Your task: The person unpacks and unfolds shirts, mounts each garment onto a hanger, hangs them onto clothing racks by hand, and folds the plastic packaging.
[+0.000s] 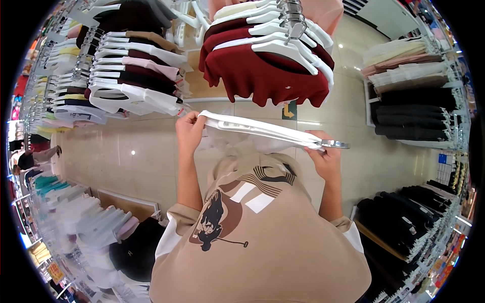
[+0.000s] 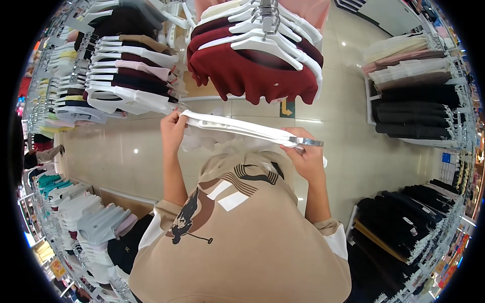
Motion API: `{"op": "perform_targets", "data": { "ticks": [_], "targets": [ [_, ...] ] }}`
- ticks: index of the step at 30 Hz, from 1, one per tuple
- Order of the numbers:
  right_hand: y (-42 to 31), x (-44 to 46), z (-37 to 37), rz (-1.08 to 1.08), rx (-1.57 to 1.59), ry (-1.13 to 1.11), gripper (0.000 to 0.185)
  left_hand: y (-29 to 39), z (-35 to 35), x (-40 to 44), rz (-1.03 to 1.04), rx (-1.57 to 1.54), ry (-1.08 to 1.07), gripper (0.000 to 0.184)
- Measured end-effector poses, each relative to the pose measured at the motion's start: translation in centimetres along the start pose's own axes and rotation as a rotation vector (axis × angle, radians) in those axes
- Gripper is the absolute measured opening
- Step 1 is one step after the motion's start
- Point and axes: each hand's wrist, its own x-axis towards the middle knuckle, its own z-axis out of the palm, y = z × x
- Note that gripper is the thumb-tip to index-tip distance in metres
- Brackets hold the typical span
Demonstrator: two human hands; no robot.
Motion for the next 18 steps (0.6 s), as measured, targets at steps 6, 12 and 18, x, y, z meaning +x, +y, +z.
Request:
{"op": "perform_targets", "data": {
  "ticks": [6,12,18],
  "targets": [
    [-0.1,1.4,1.9,-0.200,-0.111,0.086,0.022,3.2,0.9,-1.0,0.081,0.259,0.004,0.025],
    [-0.6,2.7,1.9,-0.212,-0.148,0.070,0.022,4.9,0.9,-1.3,0.039,0.310,0.015,0.026],
    [0.9,4.0,0.4,-0.292,-0.269,0.157,0.018,4.9,1.1,-0.7,-0.029,0.191,-0.161,0.022]
  ]
}}
